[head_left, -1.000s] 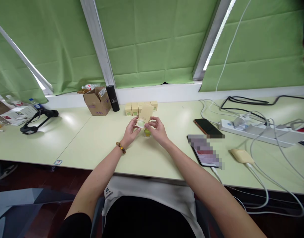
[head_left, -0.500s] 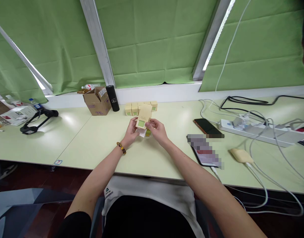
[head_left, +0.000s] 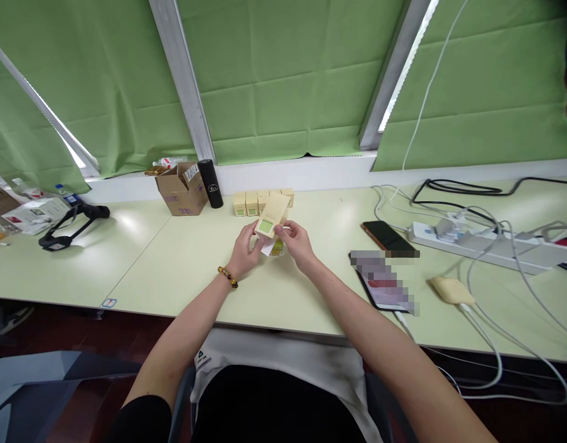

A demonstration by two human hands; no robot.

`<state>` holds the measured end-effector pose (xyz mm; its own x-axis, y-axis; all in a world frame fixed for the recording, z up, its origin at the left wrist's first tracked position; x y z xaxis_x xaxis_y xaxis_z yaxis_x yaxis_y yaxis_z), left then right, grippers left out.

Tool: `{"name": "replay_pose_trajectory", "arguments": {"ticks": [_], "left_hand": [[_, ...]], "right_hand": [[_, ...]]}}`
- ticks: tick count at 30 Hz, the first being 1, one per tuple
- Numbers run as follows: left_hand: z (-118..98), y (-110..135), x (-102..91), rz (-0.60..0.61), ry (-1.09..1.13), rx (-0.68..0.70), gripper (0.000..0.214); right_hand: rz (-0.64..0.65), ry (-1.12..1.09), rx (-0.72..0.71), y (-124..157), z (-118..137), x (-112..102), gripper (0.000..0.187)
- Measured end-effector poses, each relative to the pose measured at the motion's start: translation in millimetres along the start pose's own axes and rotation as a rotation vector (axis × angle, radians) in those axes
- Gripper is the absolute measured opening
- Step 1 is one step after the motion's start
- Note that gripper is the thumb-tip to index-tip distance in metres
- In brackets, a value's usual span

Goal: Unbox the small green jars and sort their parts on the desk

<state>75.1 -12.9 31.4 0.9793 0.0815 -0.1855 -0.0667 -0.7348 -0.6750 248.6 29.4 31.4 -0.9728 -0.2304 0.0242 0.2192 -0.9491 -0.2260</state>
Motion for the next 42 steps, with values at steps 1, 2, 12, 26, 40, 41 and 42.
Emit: {"name": "replay_pose_trajectory", "arguments": {"ticks": [1,2,12,26,40,41,42], "left_hand": [[0,0,-0.7,0.014,-0.02,0.019,0.054],[0,0,-1.3,0.023,-0.038,0.032,0.053],[8,1,-1.6,-0.092,-0.128,-0.022,0.05],[9,-2,-6.0,-0.021,0.211,-0.104,0.049],[8,-5,-12.2,-0.267,-0.079,0.099,0.023],[5,-5,-13.3,-0.282,-0.118,0.157,0.019],[1,-5,-14.6,-0.296,-0.159,0.226,0.014]], "right_hand": [[-0.004,-0.013,0.007,0,0,0,0.064],[-0.008,-0.022,0.016,0,1,-1,0.064],[0.05,0.034,-0.026,2,3,1,0.064],[-0.052,-0.058,-0.045,0,6,-4,0.058],[-0.358,0.432,-0.504,16,17,-2,0.015],[-0.354,0.478,-0.559,18,19,-1,0.014],[-0.342,0.516,-0.612,20,22,0,0.017]]}}
Point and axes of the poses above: each hand's wrist, its own y-axis away from the middle knuckle, its own x-axis out of the palm, z = x × y, the point moved 2 cm from there along -y, towards the middle knuckle, and after that the axes turned 11 degrees about y, right-handed, at the moved point
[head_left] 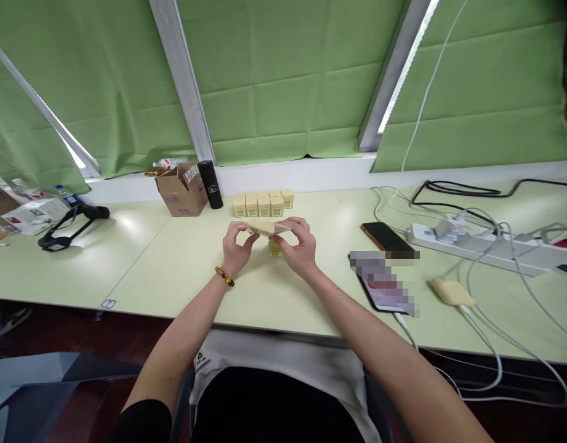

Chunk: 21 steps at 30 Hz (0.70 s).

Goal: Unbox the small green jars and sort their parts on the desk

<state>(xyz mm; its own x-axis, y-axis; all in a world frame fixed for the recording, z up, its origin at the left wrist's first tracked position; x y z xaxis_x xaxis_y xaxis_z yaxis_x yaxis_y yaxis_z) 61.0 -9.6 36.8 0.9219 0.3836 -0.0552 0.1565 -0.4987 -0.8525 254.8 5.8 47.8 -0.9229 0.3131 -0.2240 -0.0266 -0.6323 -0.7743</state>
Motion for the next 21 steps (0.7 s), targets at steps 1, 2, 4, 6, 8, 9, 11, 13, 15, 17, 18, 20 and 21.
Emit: {"name": "replay_pose_trajectory", "arguments": {"ticks": [1,2,4,6,8,9,11,13,15,17,18,20,21], "left_hand": [[-4,-1,-1.8,-0.014,-0.034,0.077,0.009],[-7,-3,-3.7,-0.027,-0.071,0.152,0.003],[-11,-5,-7.6,-0.049,-0.142,0.282,0.006],[-12,-7,-10.7,-0.052,-0.205,0.382,0.013],[-10,-7,-12.8,-0.04,-0.248,0.45,0.017],[-9,-7,-13.4,-0.033,-0.266,0.467,0.018],[-6,-6,-14.1,-0.019,-0.3,0.451,0.017],[-3,-4,-14.2,-0.005,-0.316,0.377,0.015],[-1,-4,-14.8,-0.002,-0.294,0.267,0.012],[3,-5,-17.5,-0.04,-0.242,0.128,0.011],[7,-6,-20.1,-0.079,-0.211,0.048,0.013],[17,-10,-27.4,-0.176,-0.144,-0.136,0.021],[24,-13,-31.8,-0.217,-0.104,-0.234,0.024]], "right_hand": [[0.005,0.016,-0.056,0,2,-1,0.023],[0.007,0.024,-0.109,0,3,-2,0.03],[-0.004,0.039,-0.187,0,3,-3,0.041],[-0.017,0.075,-0.217,0,0,-2,0.046],[-0.015,0.118,-0.208,0,-4,-1,0.049],[-0.01,0.132,-0.197,0,-7,0,0.049],[0.006,0.148,-0.164,0,-12,1,0.049],[0.034,0.166,-0.105,0,-17,1,0.05],[0.062,0.179,-0.02,-1,-22,2,0.047],[0.073,0.169,0.062,-1,-25,2,0.042],[0.075,0.158,0.094,-1,-26,2,0.039],[0.083,0.134,0.139,-1,-28,3,0.037],[0.088,0.124,0.154,-1,-29,3,0.037]]}}
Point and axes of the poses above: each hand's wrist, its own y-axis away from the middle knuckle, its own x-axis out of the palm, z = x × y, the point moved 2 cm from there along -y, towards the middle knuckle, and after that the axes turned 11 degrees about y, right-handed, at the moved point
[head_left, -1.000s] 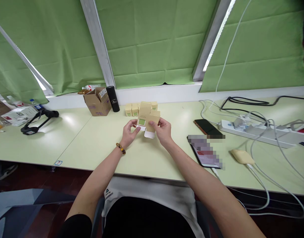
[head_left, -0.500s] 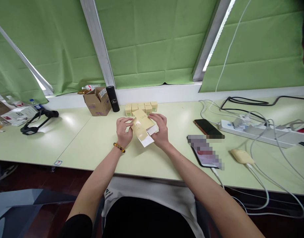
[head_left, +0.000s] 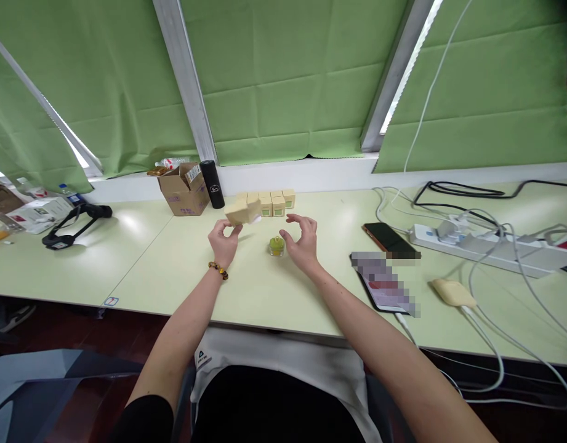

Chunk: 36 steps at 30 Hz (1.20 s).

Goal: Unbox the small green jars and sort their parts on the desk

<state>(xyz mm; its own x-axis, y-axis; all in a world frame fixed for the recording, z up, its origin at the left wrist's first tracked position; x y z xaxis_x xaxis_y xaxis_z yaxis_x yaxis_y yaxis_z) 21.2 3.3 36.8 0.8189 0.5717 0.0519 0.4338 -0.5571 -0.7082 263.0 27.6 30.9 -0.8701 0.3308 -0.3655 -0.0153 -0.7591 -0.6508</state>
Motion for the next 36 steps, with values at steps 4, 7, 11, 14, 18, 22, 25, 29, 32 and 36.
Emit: {"name": "replay_pose_trajectory", "arguments": {"ticks": [4,7,11,14,18,22,25,29,32,36], "left_hand": [[28,-19,-13.9,-0.048,0.087,-0.342,0.02],[45,-31,-29.5,-0.132,-0.028,-0.49,0.023],[61,-39,-47.9,-0.09,-0.342,-0.567,0.035],[69,-41,-55.5,-0.059,-0.461,-0.591,0.042],[70,-40,-57.7,-0.016,-0.56,-0.59,0.039],[62,-38,-56.9,0.036,-0.637,-0.57,0.039],[51,-35,-53.6,0.045,-0.764,-0.47,0.049],[37,-27,-37.5,0.178,-0.855,-0.164,0.052],[36,-17,-22.4,0.462,-0.885,-0.027,0.041],[42,-7,-16.6,0.641,-0.996,-0.107,0.034]], "right_hand": [[0.029,-0.029,0.032,1,-4,3,0.035],[0.053,-0.032,0.053,1,-9,5,0.031],[0.078,-0.022,0.077,0,-15,8,0.029],[0.106,-0.009,0.089,0,-19,10,0.029],[0.138,0.02,0.108,-1,-24,12,0.029],[0.147,0.041,0.12,-3,-28,13,0.028],[0.147,0.048,0.128,-3,-29,13,0.028],[0.154,0.048,0.137,-3,-30,13,0.029],[0.163,0.037,0.138,-2,-32,12,0.032],[0.224,0.023,0.154,-3,-35,12,0.044]]}}
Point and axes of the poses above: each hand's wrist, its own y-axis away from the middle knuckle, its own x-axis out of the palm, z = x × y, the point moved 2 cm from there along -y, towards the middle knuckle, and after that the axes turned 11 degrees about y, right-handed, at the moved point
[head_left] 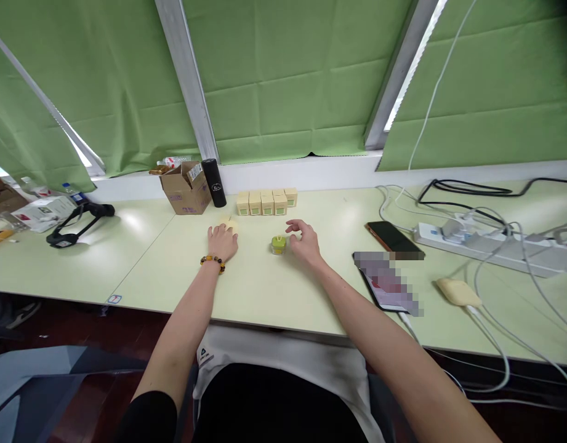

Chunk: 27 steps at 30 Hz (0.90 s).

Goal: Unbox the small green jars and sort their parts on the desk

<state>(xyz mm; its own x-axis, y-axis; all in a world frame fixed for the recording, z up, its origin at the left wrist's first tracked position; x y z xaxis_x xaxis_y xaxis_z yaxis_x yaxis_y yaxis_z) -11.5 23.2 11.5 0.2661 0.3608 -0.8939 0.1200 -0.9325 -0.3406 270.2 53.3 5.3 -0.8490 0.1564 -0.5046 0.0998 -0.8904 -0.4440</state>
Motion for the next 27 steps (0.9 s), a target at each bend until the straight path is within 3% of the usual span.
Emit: {"name": "replay_pose_trajectory", "arguments": {"ticks": [5,12,22,27], "left_hand": [[4,0,5.0,0.114,-0.037,-0.061,0.039],[0,0,3.8,-0.016,0.004,-0.019,0.041],[-6,1,-4.9,-0.147,0.039,-0.007,0.05],[-21,6,-10.7,-0.234,0.244,0.179,0.046]], "right_hand": [[0.175,0.007,0.001,-4,-5,2,0.053],[0.377,0.098,-0.067,-7,-8,4,0.057],[0.374,0.339,-0.083,-2,-1,12,0.046],[0.355,0.342,-0.078,-3,-4,13,0.046]]}}
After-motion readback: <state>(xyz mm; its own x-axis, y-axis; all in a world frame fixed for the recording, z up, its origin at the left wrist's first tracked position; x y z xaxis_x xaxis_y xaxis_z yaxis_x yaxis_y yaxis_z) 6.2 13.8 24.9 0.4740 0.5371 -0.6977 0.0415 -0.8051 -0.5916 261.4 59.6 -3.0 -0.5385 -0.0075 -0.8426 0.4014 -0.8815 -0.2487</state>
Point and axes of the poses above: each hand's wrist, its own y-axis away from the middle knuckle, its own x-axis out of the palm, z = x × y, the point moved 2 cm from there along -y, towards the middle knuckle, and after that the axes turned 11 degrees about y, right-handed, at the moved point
